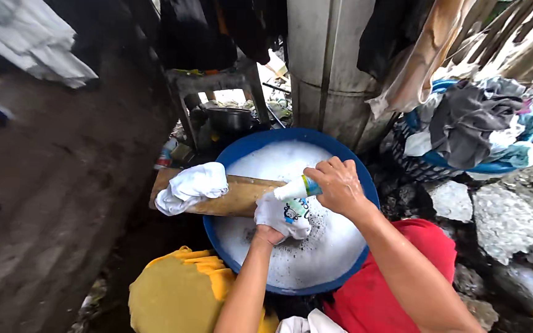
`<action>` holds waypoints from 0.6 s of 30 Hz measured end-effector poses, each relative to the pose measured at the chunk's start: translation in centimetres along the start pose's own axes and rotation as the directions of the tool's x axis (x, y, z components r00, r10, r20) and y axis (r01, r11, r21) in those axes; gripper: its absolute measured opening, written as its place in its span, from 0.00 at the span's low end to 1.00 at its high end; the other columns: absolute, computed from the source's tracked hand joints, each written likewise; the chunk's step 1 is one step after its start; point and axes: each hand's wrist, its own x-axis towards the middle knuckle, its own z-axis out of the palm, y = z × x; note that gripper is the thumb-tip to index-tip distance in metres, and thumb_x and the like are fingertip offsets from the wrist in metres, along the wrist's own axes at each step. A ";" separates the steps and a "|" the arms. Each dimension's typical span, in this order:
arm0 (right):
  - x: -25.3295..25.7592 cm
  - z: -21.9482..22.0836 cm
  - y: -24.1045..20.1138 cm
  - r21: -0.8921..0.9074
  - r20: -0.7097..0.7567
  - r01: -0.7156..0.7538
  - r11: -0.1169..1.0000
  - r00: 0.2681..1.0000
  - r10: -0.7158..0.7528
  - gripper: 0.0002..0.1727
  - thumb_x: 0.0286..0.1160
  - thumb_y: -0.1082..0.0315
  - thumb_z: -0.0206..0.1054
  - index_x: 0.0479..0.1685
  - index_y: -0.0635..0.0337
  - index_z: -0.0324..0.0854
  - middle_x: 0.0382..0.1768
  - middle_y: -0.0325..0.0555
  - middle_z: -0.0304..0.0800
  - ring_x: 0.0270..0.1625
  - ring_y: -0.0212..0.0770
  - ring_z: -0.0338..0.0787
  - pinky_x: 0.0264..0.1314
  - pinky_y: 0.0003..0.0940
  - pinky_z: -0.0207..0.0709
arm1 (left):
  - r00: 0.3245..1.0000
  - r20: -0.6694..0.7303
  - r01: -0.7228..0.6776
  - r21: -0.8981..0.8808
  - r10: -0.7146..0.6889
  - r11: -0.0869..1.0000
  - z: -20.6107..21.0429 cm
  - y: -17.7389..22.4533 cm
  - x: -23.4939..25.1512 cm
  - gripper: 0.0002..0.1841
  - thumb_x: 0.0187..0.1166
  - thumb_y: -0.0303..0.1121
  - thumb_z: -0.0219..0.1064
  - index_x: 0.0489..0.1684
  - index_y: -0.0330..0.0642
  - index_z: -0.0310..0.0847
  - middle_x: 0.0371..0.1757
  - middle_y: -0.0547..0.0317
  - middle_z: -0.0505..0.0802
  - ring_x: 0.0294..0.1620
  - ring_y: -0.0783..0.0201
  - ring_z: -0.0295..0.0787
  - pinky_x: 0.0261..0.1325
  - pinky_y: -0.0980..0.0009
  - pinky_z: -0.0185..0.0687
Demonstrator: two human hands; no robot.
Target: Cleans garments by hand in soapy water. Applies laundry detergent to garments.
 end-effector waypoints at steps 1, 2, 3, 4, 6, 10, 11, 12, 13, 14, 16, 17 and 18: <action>0.0 0.0 0.0 -0.015 0.001 0.004 1.000 1.000 -0.004 0.32 0.43 0.80 0.82 0.59 0.52 0.90 0.46 0.60 0.91 0.54 0.69 0.87 0.49 0.68 0.73 | 0.998 -0.067 -0.006 0.176 0.018 0.984 0.4 0.0 -0.1 0.30 0.94 0.52 0.24 0.56 0.48 0.75 0.41 0.58 0.88 0.40 0.64 0.86 0.42 0.64 0.85; 0.0 0.0 0.1 -0.027 -0.002 0.009 1.000 1.000 -0.009 0.33 0.42 0.80 0.82 0.59 0.52 0.90 0.46 0.61 0.91 0.55 0.69 0.87 0.49 0.68 0.73 | 0.992 -0.113 -0.016 0.380 0.063 0.925 0.8 0.0 -0.1 0.21 0.97 0.39 0.33 0.66 0.42 0.71 0.50 0.53 0.85 0.49 0.62 0.82 0.52 0.63 0.81; -0.1 -0.1 0.1 -0.040 -0.003 0.010 0.999 1.000 -0.010 0.33 0.42 0.81 0.82 0.59 0.52 0.90 0.47 0.60 0.91 0.55 0.69 0.87 0.50 0.69 0.73 | 0.986 -0.124 -0.027 0.555 0.114 0.831 0.9 0.0 0.2 0.18 0.95 0.31 0.45 0.75 0.35 0.68 0.63 0.45 0.83 0.60 0.57 0.79 0.64 0.58 0.77; -0.1 -0.1 0.2 -0.053 -0.004 0.009 0.999 1.000 -0.009 0.33 0.42 0.81 0.82 0.59 0.51 0.90 0.47 0.60 0.91 0.55 0.69 0.87 0.50 0.68 0.73 | 0.979 -0.117 -0.045 0.668 0.165 0.743 1.0 -0.1 0.5 0.20 0.90 0.30 0.57 0.77 0.32 0.69 0.68 0.40 0.83 0.65 0.53 0.79 0.69 0.54 0.76; -0.2 -0.2 0.3 -0.075 -0.028 0.016 0.997 0.999 -0.018 0.32 0.43 0.81 0.81 0.58 0.51 0.90 0.46 0.59 0.91 0.55 0.69 0.87 0.50 0.68 0.74 | 0.978 -0.071 -0.105 0.649 0.198 0.753 1.2 -0.2 0.3 0.16 0.89 0.30 0.58 0.70 0.34 0.74 0.59 0.46 0.86 0.56 0.59 0.82 0.62 0.59 0.79; -0.1 -0.1 0.5 -0.100 -0.104 0.045 0.994 0.993 -0.056 0.30 0.45 0.84 0.78 0.55 0.51 0.90 0.45 0.59 0.91 0.56 0.68 0.88 0.52 0.67 0.73 | 0.999 -0.043 -0.013 0.021 0.014 1.000 0.8 -0.4 0.0 0.31 0.92 0.55 0.25 0.47 0.50 0.75 0.33 0.60 0.89 0.34 0.65 0.88 0.35 0.65 0.86; 0.0 -0.1 0.5 -0.109 -0.117 0.050 0.993 0.991 -0.063 0.30 0.45 0.85 0.78 0.55 0.51 0.90 0.45 0.58 0.91 0.56 0.68 0.88 0.52 0.67 0.73 | 1.000 -0.008 0.014 -0.086 -0.014 0.996 0.6 -0.3 0.0 0.36 0.89 0.62 0.22 0.45 0.51 0.77 0.32 0.60 0.91 0.34 0.63 0.90 0.34 0.63 0.88; 0.0 -0.1 0.5 -0.115 -0.124 0.053 0.992 0.990 -0.067 0.30 0.46 0.85 0.77 0.55 0.51 0.90 0.45 0.58 0.91 0.57 0.68 0.88 0.53 0.67 0.73 | 0.999 0.031 0.032 -0.152 -0.028 0.988 0.4 -0.3 0.1 0.39 0.85 0.67 0.21 0.45 0.52 0.78 0.34 0.59 0.92 0.36 0.62 0.92 0.35 0.61 0.89; 0.1 0.0 0.5 -0.119 -0.128 0.055 0.991 0.989 -0.070 0.30 0.47 0.86 0.76 0.54 0.51 0.90 0.46 0.58 0.91 0.57 0.68 0.88 0.54 0.68 0.73 | 0.997 0.066 0.041 -0.182 -0.030 0.982 0.2 -0.3 0.2 0.41 0.83 0.70 0.21 0.46 0.52 0.79 0.35 0.58 0.93 0.37 0.61 0.92 0.37 0.60 0.90; 0.1 0.0 0.5 -0.119 -0.131 0.060 0.991 0.988 -0.075 0.29 0.48 0.86 0.76 0.54 0.51 0.90 0.46 0.58 0.91 0.57 0.68 0.88 0.54 0.69 0.73 | 0.996 0.089 0.043 -0.187 -0.027 0.981 0.0 -0.3 0.3 0.42 0.82 0.71 0.20 0.46 0.52 0.80 0.37 0.58 0.93 0.39 0.60 0.93 0.38 0.59 0.90; 0.1 0.0 0.6 -0.116 -0.138 0.068 0.991 0.987 -0.084 0.27 0.52 0.87 0.73 0.53 0.52 0.90 0.45 0.59 0.91 0.57 0.69 0.88 0.54 0.70 0.73 | 0.993 0.118 0.037 -0.172 -0.016 0.984 -0.4 -0.4 0.3 0.43 0.82 0.71 0.19 0.48 0.53 0.80 0.38 0.57 0.94 0.40 0.60 0.93 0.39 0.59 0.91; 0.1 0.0 0.5 -0.120 -0.140 0.067 0.990 0.987 -0.084 0.26 0.53 0.87 0.72 0.53 0.52 0.90 0.45 0.59 0.91 0.57 0.69 0.88 0.55 0.70 0.72 | 0.993 0.117 0.032 -0.164 -0.013 0.986 -0.5 -0.4 0.4 0.43 0.82 0.71 0.19 0.48 0.53 0.80 0.38 0.58 0.94 0.40 0.60 0.94 0.39 0.59 0.91; 0.1 0.0 0.5 -0.124 -0.140 0.066 0.990 0.987 -0.083 0.26 0.53 0.87 0.72 0.53 0.52 0.90 0.45 0.59 0.91 0.57 0.69 0.88 0.56 0.70 0.72 | 0.994 0.109 0.026 -0.155 -0.009 0.988 -0.6 -0.4 0.3 0.43 0.82 0.71 0.19 0.48 0.53 0.80 0.38 0.58 0.94 0.40 0.60 0.94 0.38 0.59 0.91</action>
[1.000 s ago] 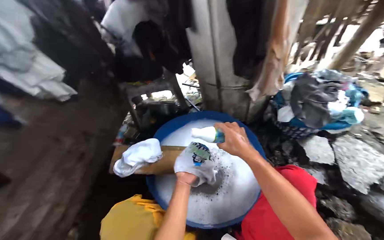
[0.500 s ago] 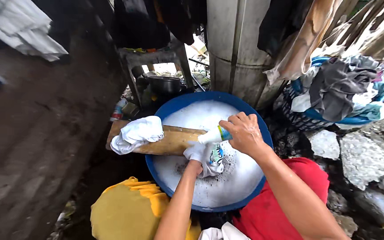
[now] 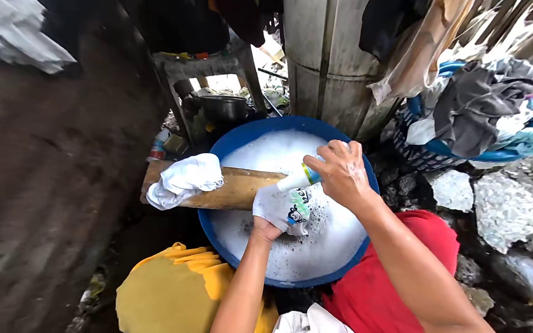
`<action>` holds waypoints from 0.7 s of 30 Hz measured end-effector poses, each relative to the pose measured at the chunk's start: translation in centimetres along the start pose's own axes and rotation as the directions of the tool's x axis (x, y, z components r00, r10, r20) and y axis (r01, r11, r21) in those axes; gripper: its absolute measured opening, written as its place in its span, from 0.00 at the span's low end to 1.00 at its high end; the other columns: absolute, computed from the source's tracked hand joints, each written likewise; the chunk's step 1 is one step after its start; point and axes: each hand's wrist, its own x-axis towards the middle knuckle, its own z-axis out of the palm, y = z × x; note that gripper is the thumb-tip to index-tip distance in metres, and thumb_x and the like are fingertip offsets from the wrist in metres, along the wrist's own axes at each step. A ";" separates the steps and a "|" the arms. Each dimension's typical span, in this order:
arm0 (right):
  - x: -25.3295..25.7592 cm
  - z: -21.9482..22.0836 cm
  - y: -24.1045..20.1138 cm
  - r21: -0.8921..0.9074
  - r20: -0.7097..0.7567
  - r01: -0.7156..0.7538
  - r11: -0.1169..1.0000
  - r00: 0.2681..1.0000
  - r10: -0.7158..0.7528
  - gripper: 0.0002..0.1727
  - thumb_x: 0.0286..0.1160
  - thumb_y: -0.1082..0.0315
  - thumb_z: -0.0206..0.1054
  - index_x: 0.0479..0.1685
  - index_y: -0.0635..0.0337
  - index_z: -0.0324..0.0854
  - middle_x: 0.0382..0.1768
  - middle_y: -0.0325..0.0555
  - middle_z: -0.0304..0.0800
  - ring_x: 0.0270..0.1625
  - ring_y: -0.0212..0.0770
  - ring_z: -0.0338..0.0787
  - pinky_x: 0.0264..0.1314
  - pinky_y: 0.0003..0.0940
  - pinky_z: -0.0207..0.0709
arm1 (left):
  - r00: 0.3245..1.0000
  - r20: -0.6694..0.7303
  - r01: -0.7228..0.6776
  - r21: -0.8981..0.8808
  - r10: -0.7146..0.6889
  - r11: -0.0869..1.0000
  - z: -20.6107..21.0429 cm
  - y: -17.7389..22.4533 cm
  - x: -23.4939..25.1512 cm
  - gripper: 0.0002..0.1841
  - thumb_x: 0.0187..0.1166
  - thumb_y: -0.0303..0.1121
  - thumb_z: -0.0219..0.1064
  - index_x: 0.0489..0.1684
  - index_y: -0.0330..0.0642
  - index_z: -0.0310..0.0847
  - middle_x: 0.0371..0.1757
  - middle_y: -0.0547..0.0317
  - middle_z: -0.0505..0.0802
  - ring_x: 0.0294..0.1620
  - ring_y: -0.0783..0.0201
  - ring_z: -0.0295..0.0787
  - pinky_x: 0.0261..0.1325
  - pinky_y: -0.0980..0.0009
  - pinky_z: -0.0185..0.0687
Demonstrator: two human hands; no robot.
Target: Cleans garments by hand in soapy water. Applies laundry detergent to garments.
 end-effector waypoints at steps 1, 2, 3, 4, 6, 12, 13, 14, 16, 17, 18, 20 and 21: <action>0.0 0.0 0.0 -0.007 -0.005 0.001 1.000 1.000 -0.001 0.26 0.54 0.86 0.72 0.53 0.51 0.90 0.45 0.58 0.91 0.57 0.68 0.88 0.56 0.70 0.72 | 1.000 -0.008 -0.005 0.006 0.005 1.000 0.0 0.0 0.0 0.43 0.82 0.71 0.19 0.48 0.54 0.80 0.38 0.58 0.94 0.40 0.61 0.93 0.38 0.60 0.91; 0.0 0.0 0.0 -0.013 -0.009 0.003 1.000 1.000 -0.003 0.25 0.54 0.86 0.72 0.52 0.51 0.90 0.45 0.58 0.91 0.57 0.68 0.88 0.56 0.70 0.72 | 1.000 -0.010 -0.006 0.008 0.006 1.000 0.0 -0.1 0.0 0.43 0.82 0.71 0.19 0.48 0.53 0.80 0.38 0.58 0.94 0.40 0.61 0.93 0.39 0.60 0.91; 0.0 0.0 0.1 -0.018 -0.014 0.003 1.000 1.000 -0.003 0.25 0.55 0.86 0.72 0.52 0.51 0.90 0.44 0.58 0.91 0.57 0.68 0.88 0.56 0.70 0.72 | 1.000 -0.008 -0.001 0.008 0.001 1.000 -0.1 -0.1 0.0 0.43 0.82 0.70 0.19 0.48 0.53 0.80 0.38 0.58 0.94 0.40 0.60 0.93 0.39 0.59 0.90; 0.0 0.0 0.1 -0.027 -0.017 -0.002 1.000 1.000 0.002 0.24 0.56 0.86 0.71 0.51 0.51 0.90 0.45 0.57 0.91 0.57 0.67 0.88 0.56 0.69 0.72 | 1.000 -0.003 0.007 0.008 -0.007 1.000 -0.2 -0.1 0.0 0.43 0.82 0.70 0.18 0.48 0.53 0.80 0.38 0.57 0.94 0.40 0.60 0.93 0.38 0.59 0.90; 0.0 0.0 0.2 -0.044 -0.028 -0.010 0.999 1.000 0.009 0.24 0.58 0.86 0.71 0.52 0.50 0.90 0.46 0.57 0.92 0.58 0.67 0.88 0.56 0.68 0.72 | 1.000 0.008 0.023 0.001 -0.023 1.000 -0.3 -0.1 0.1 0.43 0.82 0.71 0.19 0.47 0.54 0.81 0.38 0.58 0.94 0.39 0.60 0.94 0.38 0.60 0.91; 0.0 -0.1 0.3 -0.070 -0.056 -0.041 0.997 0.998 0.037 0.25 0.58 0.86 0.71 0.53 0.49 0.91 0.47 0.57 0.92 0.59 0.67 0.88 0.56 0.67 0.72 | 0.999 0.019 0.033 0.011 -0.033 0.999 -0.1 0.0 -0.1 0.42 0.83 0.71 0.21 0.46 0.53 0.81 0.37 0.58 0.94 0.39 0.61 0.94 0.38 0.60 0.91; 0.0 -0.1 0.3 -0.069 -0.061 -0.040 0.997 0.998 0.036 0.25 0.57 0.86 0.71 0.53 0.49 0.91 0.47 0.57 0.92 0.59 0.67 0.88 0.56 0.67 0.72 | 0.999 0.016 0.035 0.020 -0.036 0.999 -0.1 0.0 -0.1 0.42 0.83 0.71 0.21 0.45 0.53 0.81 0.37 0.58 0.94 0.39 0.61 0.94 0.38 0.60 0.91; 0.0 0.0 0.2 -0.069 -0.065 -0.040 0.997 0.997 0.036 0.25 0.57 0.86 0.71 0.53 0.49 0.91 0.47 0.56 0.92 0.58 0.66 0.88 0.56 0.67 0.72 | 0.999 0.014 0.040 0.029 -0.040 0.999 -0.1 -0.1 -0.1 0.42 0.83 0.70 0.22 0.44 0.53 0.81 0.36 0.58 0.94 0.38 0.61 0.94 0.38 0.61 0.91; -0.1 0.1 0.1 -0.063 -0.077 -0.035 0.997 0.997 0.030 0.25 0.59 0.86 0.70 0.53 0.49 0.91 0.47 0.56 0.92 0.59 0.67 0.88 0.57 0.67 0.72 | 0.998 0.014 0.054 0.048 -0.055 0.997 -0.1 -0.2 -0.1 0.41 0.83 0.71 0.23 0.44 0.53 0.81 0.36 0.58 0.94 0.38 0.61 0.94 0.38 0.61 0.91; -0.1 0.1 0.0 -0.063 -0.086 -0.029 0.998 0.996 0.024 0.24 0.60 0.86 0.69 0.52 0.49 0.91 0.47 0.56 0.92 0.59 0.66 0.88 0.57 0.67 0.72 | 0.998 0.020 0.061 0.061 -0.063 0.996 -0.1 -0.2 -0.1 0.41 0.83 0.71 0.23 0.44 0.53 0.81 0.36 0.58 0.94 0.38 0.61 0.94 0.38 0.61 0.91; -0.1 0.2 -0.1 -0.065 -0.097 -0.023 0.998 0.995 0.017 0.23 0.62 0.85 0.68 0.52 0.48 0.91 0.46 0.55 0.92 0.59 0.65 0.88 0.57 0.65 0.72 | 0.996 0.047 0.070 0.069 -0.073 0.995 -0.2 -0.3 0.0 0.41 0.83 0.71 0.23 0.45 0.54 0.82 0.38 0.58 0.94 0.40 0.61 0.94 0.39 0.61 0.91; -0.1 0.3 -0.5 -0.069 -0.118 0.000 0.998 0.993 -0.008 0.22 0.63 0.84 0.68 0.52 0.47 0.90 0.45 0.53 0.91 0.57 0.63 0.88 0.56 0.63 0.71 | 0.986 0.134 0.084 0.082 -0.095 0.993 -0.5 -0.4 0.3 0.42 0.82 0.73 0.27 0.50 0.54 0.85 0.42 0.57 0.95 0.44 0.61 0.94 0.44 0.60 0.92; -0.1 0.3 -0.7 -0.064 -0.124 0.015 0.998 0.992 -0.023 0.22 0.62 0.84 0.69 0.51 0.47 0.90 0.45 0.53 0.91 0.57 0.63 0.88 0.56 0.62 0.71 | 0.985 0.144 0.085 0.095 -0.098 0.992 -0.4 -0.4 0.3 0.41 0.82 0.73 0.26 0.50 0.55 0.84 0.42 0.58 0.95 0.45 0.61 0.94 0.44 0.60 0.92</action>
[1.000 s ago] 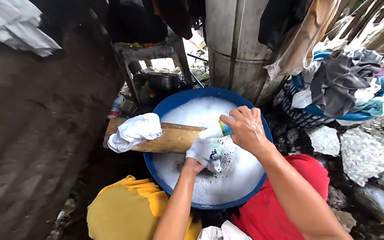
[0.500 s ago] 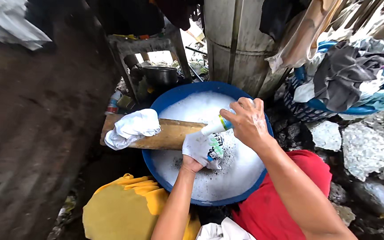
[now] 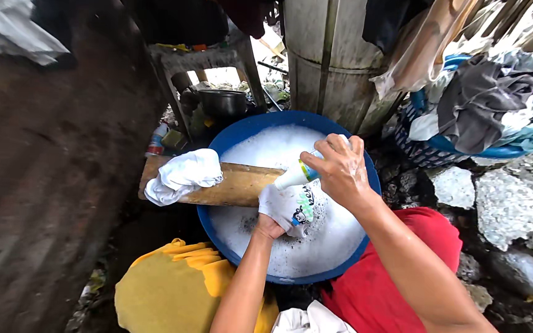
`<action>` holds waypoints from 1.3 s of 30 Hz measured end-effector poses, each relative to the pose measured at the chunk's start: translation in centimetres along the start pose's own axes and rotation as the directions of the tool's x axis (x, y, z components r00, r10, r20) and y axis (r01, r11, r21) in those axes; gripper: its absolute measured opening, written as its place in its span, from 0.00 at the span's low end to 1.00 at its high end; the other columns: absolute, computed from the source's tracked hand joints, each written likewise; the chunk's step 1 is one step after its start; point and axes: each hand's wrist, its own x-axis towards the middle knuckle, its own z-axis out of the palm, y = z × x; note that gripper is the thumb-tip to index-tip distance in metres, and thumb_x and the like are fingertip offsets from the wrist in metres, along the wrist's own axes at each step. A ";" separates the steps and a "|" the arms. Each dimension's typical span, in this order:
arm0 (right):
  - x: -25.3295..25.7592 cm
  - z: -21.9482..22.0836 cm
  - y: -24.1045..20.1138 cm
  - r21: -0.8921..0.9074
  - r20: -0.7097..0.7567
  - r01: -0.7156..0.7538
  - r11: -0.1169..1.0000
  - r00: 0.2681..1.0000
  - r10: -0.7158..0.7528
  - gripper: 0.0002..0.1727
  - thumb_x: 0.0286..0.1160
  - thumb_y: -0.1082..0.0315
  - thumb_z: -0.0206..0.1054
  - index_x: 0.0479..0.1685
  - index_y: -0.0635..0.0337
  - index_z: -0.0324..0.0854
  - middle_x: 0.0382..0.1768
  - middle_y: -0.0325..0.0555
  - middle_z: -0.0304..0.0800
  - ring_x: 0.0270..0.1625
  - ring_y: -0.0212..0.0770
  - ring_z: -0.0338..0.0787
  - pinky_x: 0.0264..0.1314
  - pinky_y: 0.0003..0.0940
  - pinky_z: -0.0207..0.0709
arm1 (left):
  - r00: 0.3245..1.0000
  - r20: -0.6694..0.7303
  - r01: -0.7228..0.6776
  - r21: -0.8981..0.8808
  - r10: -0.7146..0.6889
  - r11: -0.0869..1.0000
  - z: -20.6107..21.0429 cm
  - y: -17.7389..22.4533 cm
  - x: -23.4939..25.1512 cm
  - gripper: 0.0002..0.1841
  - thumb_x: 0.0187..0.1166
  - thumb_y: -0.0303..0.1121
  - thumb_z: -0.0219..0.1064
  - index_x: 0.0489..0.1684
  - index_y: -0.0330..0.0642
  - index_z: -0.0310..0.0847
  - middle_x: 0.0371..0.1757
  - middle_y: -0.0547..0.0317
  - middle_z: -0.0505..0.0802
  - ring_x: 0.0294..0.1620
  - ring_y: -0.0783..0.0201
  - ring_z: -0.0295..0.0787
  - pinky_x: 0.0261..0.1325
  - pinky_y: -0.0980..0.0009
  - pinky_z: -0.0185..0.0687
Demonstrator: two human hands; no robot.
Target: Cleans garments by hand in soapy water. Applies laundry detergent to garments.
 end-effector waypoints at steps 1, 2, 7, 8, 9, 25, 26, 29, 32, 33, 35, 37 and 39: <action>0.0 0.0 -0.2 0.008 -0.001 0.011 1.000 1.000 -0.011 0.22 0.63 0.84 0.68 0.51 0.47 0.90 0.45 0.53 0.91 0.57 0.63 0.88 0.56 0.62 0.71 | 1.000 0.004 0.000 0.005 0.000 1.000 0.1 0.0 0.0 0.41 0.83 0.72 0.27 0.49 0.55 0.84 0.41 0.58 0.95 0.44 0.62 0.94 0.44 0.61 0.92; 0.0 0.0 -0.4 0.014 -0.002 0.017 1.000 1.000 -0.017 0.22 0.64 0.84 0.68 0.51 0.47 0.90 0.45 0.53 0.91 0.57 0.62 0.88 0.57 0.63 0.71 | 1.000 0.010 -0.002 0.009 0.002 1.000 0.2 0.0 -0.1 0.41 0.83 0.72 0.27 0.48 0.55 0.84 0.41 0.58 0.95 0.44 0.62 0.94 0.43 0.61 0.92; 0.0 0.0 -0.5 0.028 0.007 0.026 0.999 1.000 -0.026 0.22 0.63 0.84 0.68 0.52 0.48 0.90 0.47 0.55 0.91 0.59 0.64 0.88 0.58 0.67 0.72 | 1.000 0.007 0.000 0.030 0.000 1.000 0.1 -0.1 0.1 0.41 0.82 0.73 0.28 0.51 0.55 0.84 0.42 0.58 0.95 0.43 0.61 0.94 0.42 0.60 0.91; 0.0 0.0 -0.4 0.020 0.002 0.025 1.000 1.000 -0.025 0.22 0.63 0.84 0.69 0.51 0.48 0.90 0.47 0.54 0.92 0.59 0.64 0.88 0.58 0.66 0.72 | 1.000 0.005 0.004 0.028 -0.004 1.000 0.1 -0.1 0.2 0.41 0.82 0.73 0.28 0.51 0.55 0.84 0.42 0.58 0.95 0.43 0.61 0.94 0.43 0.60 0.92; 0.0 0.1 -0.4 0.013 -0.001 0.023 1.000 1.000 -0.023 0.22 0.62 0.84 0.69 0.51 0.48 0.90 0.47 0.54 0.92 0.59 0.64 0.88 0.57 0.65 0.71 | 1.000 0.007 0.005 0.027 -0.006 1.000 0.1 -0.1 0.2 0.41 0.81 0.74 0.28 0.52 0.55 0.84 0.42 0.58 0.95 0.44 0.61 0.94 0.43 0.60 0.92; -0.2 -0.1 -1.9 0.100 -0.029 0.112 0.989 0.994 -0.110 0.20 0.68 0.82 0.65 0.51 0.47 0.91 0.48 0.51 0.92 0.58 0.61 0.87 0.58 0.62 0.70 | 0.999 -0.045 0.012 0.010 -0.011 1.000 0.4 -0.3 0.2 0.40 0.85 0.69 0.25 0.45 0.53 0.83 0.38 0.58 0.94 0.40 0.62 0.93 0.40 0.63 0.90; -0.2 0.0 -2.0 0.096 -0.032 0.118 0.988 0.993 -0.115 0.20 0.69 0.82 0.65 0.52 0.47 0.91 0.48 0.51 0.92 0.59 0.61 0.87 0.58 0.62 0.70 | 0.998 -0.056 0.013 0.013 -0.013 1.000 0.5 -0.4 0.1 0.40 0.85 0.69 0.24 0.44 0.53 0.83 0.37 0.59 0.94 0.39 0.63 0.93 0.40 0.63 0.90; -0.2 0.1 -2.1 0.083 -0.043 0.122 0.989 0.992 -0.119 0.19 0.68 0.82 0.66 0.51 0.47 0.91 0.48 0.51 0.93 0.59 0.61 0.88 0.58 0.62 0.70 | 0.997 -0.071 0.024 0.038 -0.021 0.999 0.6 -0.5 0.0 0.41 0.86 0.68 0.22 0.43 0.54 0.82 0.36 0.60 0.94 0.38 0.64 0.93 0.40 0.65 0.90; -0.2 0.1 -2.0 0.065 -0.041 0.115 0.991 0.993 -0.113 0.19 0.68 0.82 0.66 0.51 0.48 0.90 0.48 0.51 0.92 0.60 0.61 0.88 0.59 0.62 0.70 | 0.997 -0.069 0.040 0.050 -0.037 0.998 0.6 -0.6 0.1 0.42 0.85 0.69 0.21 0.44 0.52 0.81 0.36 0.58 0.93 0.38 0.63 0.93 0.39 0.64 0.90; -0.2 0.1 -2.0 0.060 -0.044 0.112 0.992 0.993 -0.109 0.19 0.68 0.82 0.66 0.51 0.48 0.90 0.48 0.51 0.92 0.60 0.61 0.88 0.59 0.62 0.70 | 0.997 -0.062 0.044 0.053 -0.041 0.998 0.6 -0.6 0.1 0.41 0.85 0.69 0.22 0.44 0.52 0.82 0.36 0.58 0.94 0.38 0.62 0.93 0.39 0.64 0.90; -0.2 0.1 -1.9 0.048 -0.056 0.101 0.994 0.994 -0.098 0.19 0.68 0.82 0.67 0.50 0.48 0.90 0.48 0.51 0.93 0.59 0.61 0.88 0.58 0.61 0.70 | 0.998 -0.042 0.043 0.067 -0.040 0.997 0.5 -0.7 0.2 0.41 0.85 0.69 0.24 0.47 0.52 0.82 0.38 0.57 0.94 0.40 0.62 0.93 0.41 0.63 0.91; -0.1 0.0 -1.9 0.040 -0.060 0.095 0.995 0.994 -0.093 0.19 0.67 0.82 0.67 0.50 0.48 0.90 0.48 0.51 0.93 0.58 0.60 0.88 0.57 0.61 0.70 | 0.999 -0.015 0.035 0.078 -0.034 0.996 0.4 -0.7 0.2 0.40 0.85 0.70 0.25 0.49 0.52 0.83 0.40 0.57 0.95 0.42 0.62 0.94 0.43 0.62 0.91; -0.1 0.0 -1.8 0.035 -0.067 0.097 0.995 0.993 -0.094 0.18 0.68 0.82 0.67 0.50 0.48 0.90 0.47 0.51 0.92 0.58 0.60 0.88 0.57 0.60 0.70 | 0.999 -0.001 0.036 0.074 -0.036 0.997 0.3 -0.7 0.3 0.41 0.84 0.71 0.27 0.50 0.53 0.83 0.40 0.57 0.95 0.42 0.62 0.94 0.43 0.62 0.92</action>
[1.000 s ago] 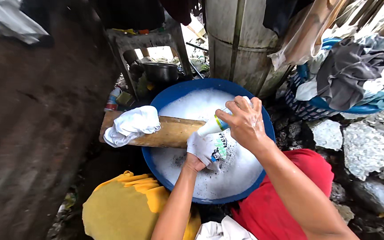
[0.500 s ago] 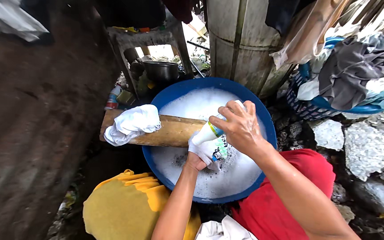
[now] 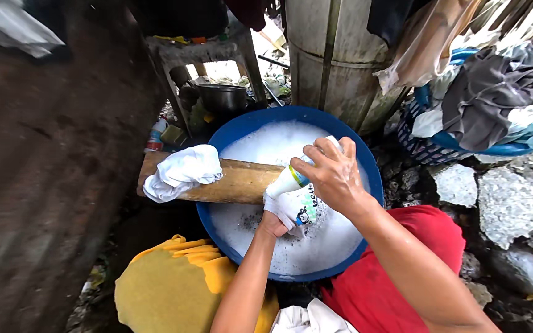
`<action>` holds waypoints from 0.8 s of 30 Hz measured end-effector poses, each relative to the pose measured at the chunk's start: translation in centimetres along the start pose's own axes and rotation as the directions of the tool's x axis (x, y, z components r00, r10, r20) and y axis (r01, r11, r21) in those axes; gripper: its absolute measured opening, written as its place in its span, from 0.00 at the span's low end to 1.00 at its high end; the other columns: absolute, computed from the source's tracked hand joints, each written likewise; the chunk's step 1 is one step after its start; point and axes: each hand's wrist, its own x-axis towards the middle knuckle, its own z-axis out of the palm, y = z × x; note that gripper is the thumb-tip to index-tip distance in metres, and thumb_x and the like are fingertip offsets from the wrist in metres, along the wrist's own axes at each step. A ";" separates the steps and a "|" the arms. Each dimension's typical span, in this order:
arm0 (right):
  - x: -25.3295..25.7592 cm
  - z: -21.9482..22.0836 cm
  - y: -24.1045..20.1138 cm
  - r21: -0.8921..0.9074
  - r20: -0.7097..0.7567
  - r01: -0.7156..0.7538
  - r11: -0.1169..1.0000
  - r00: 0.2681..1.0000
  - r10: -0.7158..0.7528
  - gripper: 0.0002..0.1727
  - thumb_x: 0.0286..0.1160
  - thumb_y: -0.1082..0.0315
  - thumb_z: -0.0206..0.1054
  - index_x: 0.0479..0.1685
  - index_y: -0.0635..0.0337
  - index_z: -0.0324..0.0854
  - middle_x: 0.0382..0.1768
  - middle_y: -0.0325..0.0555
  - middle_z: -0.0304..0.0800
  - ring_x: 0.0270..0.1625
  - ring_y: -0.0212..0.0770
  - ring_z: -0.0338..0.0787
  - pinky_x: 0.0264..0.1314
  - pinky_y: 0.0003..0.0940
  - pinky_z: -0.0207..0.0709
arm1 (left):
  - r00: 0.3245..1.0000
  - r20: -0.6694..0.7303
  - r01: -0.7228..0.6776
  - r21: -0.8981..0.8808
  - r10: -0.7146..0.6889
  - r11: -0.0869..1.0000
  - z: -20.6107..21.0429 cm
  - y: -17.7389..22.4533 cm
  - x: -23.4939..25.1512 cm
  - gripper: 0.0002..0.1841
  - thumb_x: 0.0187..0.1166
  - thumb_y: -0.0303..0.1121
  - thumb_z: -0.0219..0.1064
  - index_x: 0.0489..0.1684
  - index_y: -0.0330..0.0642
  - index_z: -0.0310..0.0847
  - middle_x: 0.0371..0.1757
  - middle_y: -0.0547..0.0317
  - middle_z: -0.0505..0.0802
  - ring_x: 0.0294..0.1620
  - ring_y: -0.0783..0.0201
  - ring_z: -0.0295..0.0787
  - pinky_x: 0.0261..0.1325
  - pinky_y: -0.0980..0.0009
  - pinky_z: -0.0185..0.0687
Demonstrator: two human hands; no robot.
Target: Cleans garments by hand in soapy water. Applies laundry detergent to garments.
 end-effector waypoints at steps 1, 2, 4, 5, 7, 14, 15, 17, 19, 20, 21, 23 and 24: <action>0.0 0.0 0.0 0.004 0.005 0.001 1.000 1.000 -0.001 0.18 0.68 0.82 0.67 0.50 0.48 0.90 0.47 0.51 0.92 0.58 0.60 0.88 0.57 0.60 0.70 | 1.000 -0.011 -0.003 -0.003 0.003 1.000 0.0 0.0 0.0 0.40 0.84 0.70 0.27 0.50 0.53 0.83 0.40 0.57 0.95 0.42 0.62 0.94 0.43 0.62 0.91; 0.0 0.0 0.0 0.013 0.013 0.003 1.000 1.000 -0.003 0.18 0.68 0.82 0.67 0.50 0.48 0.90 0.47 0.51 0.92 0.58 0.60 0.88 0.57 0.61 0.70 | 0.999 -0.034 -0.007 -0.008 0.007 1.000 0.2 0.1 -0.1 0.40 0.85 0.69 0.26 0.48 0.53 0.82 0.39 0.58 0.94 0.41 0.62 0.94 0.41 0.62 0.91; -0.1 -0.2 -0.1 0.032 0.033 0.014 0.999 0.999 -0.015 0.19 0.69 0.82 0.66 0.50 0.48 0.90 0.47 0.51 0.92 0.58 0.61 0.88 0.58 0.62 0.70 | 0.999 -0.049 -0.008 -0.035 0.006 0.999 0.3 0.2 -0.1 0.40 0.85 0.69 0.25 0.46 0.53 0.83 0.38 0.58 0.94 0.40 0.62 0.93 0.40 0.62 0.91; -0.1 -0.2 -0.2 0.042 0.043 0.023 0.999 0.999 -0.024 0.19 0.69 0.82 0.66 0.50 0.48 0.90 0.46 0.51 0.92 0.57 0.60 0.87 0.58 0.62 0.69 | 0.999 -0.045 -0.007 -0.047 0.004 0.999 0.3 0.3 -0.1 0.39 0.85 0.69 0.26 0.47 0.53 0.83 0.38 0.58 0.94 0.40 0.62 0.93 0.41 0.62 0.91; -0.1 -0.3 -0.3 0.055 0.058 0.044 0.998 0.997 -0.047 0.19 0.68 0.82 0.66 0.50 0.47 0.91 0.46 0.50 0.92 0.57 0.60 0.88 0.58 0.61 0.70 | 0.999 -0.038 -0.006 -0.065 0.003 0.998 0.2 0.3 -0.1 0.39 0.84 0.70 0.28 0.48 0.54 0.83 0.39 0.58 0.94 0.41 0.62 0.93 0.42 0.62 0.91; -0.1 -0.4 -0.6 0.088 0.067 0.079 0.993 0.994 -0.085 0.20 0.65 0.82 0.69 0.49 0.47 0.91 0.45 0.49 0.92 0.58 0.59 0.88 0.58 0.61 0.70 | 0.998 -0.069 -0.014 -0.096 0.008 0.995 0.4 0.5 -0.3 0.40 0.84 0.70 0.26 0.46 0.53 0.83 0.38 0.58 0.94 0.41 0.61 0.93 0.41 0.62 0.91; -0.1 -0.4 -0.6 0.090 0.069 0.081 0.993 0.994 -0.087 0.20 0.66 0.82 0.68 0.49 0.47 0.91 0.45 0.49 0.92 0.58 0.59 0.88 0.58 0.61 0.69 | 0.997 -0.078 -0.018 -0.114 0.009 0.993 0.4 0.5 -0.3 0.41 0.83 0.71 0.25 0.47 0.53 0.83 0.39 0.57 0.94 0.41 0.61 0.94 0.40 0.61 0.91; -0.1 -0.4 -0.5 0.098 0.081 0.085 0.992 0.992 -0.093 0.20 0.64 0.83 0.69 0.49 0.47 0.91 0.45 0.49 0.92 0.59 0.59 0.88 0.59 0.61 0.70 | 0.995 -0.099 -0.037 -0.138 0.024 0.990 0.5 0.7 -0.3 0.41 0.83 0.70 0.23 0.45 0.53 0.82 0.38 0.57 0.94 0.39 0.60 0.94 0.38 0.61 0.91; -0.2 -0.4 -0.4 0.117 0.095 0.091 0.989 0.990 -0.103 0.21 0.62 0.84 0.69 0.49 0.47 0.91 0.44 0.49 0.92 0.58 0.60 0.88 0.59 0.63 0.70 | 0.996 -0.081 -0.060 -0.163 0.047 0.985 0.4 0.8 -0.2 0.41 0.84 0.70 0.24 0.45 0.53 0.83 0.39 0.57 0.95 0.39 0.60 0.94 0.38 0.61 0.91; -0.2 -0.4 -0.4 0.124 0.099 0.094 0.988 0.989 -0.107 0.22 0.62 0.84 0.68 0.49 0.47 0.91 0.44 0.49 0.92 0.58 0.60 0.88 0.60 0.64 0.70 | 0.996 -0.069 -0.069 -0.172 0.058 0.983 0.3 0.9 -0.2 0.41 0.84 0.70 0.25 0.45 0.53 0.84 0.39 0.57 0.95 0.40 0.61 0.94 0.39 0.61 0.91; -0.2 -0.5 -0.4 0.129 0.105 0.097 0.987 0.988 -0.111 0.22 0.62 0.84 0.68 0.49 0.47 0.91 0.45 0.49 0.92 0.58 0.60 0.88 0.60 0.64 0.70 | 0.997 -0.050 -0.074 -0.177 0.066 0.981 0.2 0.9 -0.2 0.41 0.83 0.71 0.26 0.45 0.54 0.84 0.40 0.58 0.95 0.40 0.61 0.94 0.39 0.62 0.91; -0.2 -0.5 -0.5 0.139 0.116 0.097 0.986 0.987 -0.114 0.21 0.64 0.84 0.68 0.49 0.47 0.92 0.46 0.49 0.93 0.59 0.59 0.88 0.61 0.64 0.70 | 0.997 -0.013 -0.076 -0.180 0.075 0.981 0.1 1.0 -0.2 0.40 0.83 0.71 0.27 0.43 0.55 0.85 0.39 0.59 0.95 0.40 0.62 0.94 0.39 0.63 0.91; -0.2 -0.6 -0.5 0.142 0.121 0.098 0.985 0.986 -0.115 0.21 0.64 0.84 0.68 0.49 0.47 0.92 0.46 0.49 0.93 0.59 0.59 0.88 0.61 0.64 0.70 | 0.997 -0.002 -0.075 -0.178 0.075 0.981 0.1 1.0 -0.2 0.40 0.83 0.72 0.28 0.42 0.55 0.85 0.39 0.59 0.95 0.40 0.63 0.94 0.39 0.63 0.91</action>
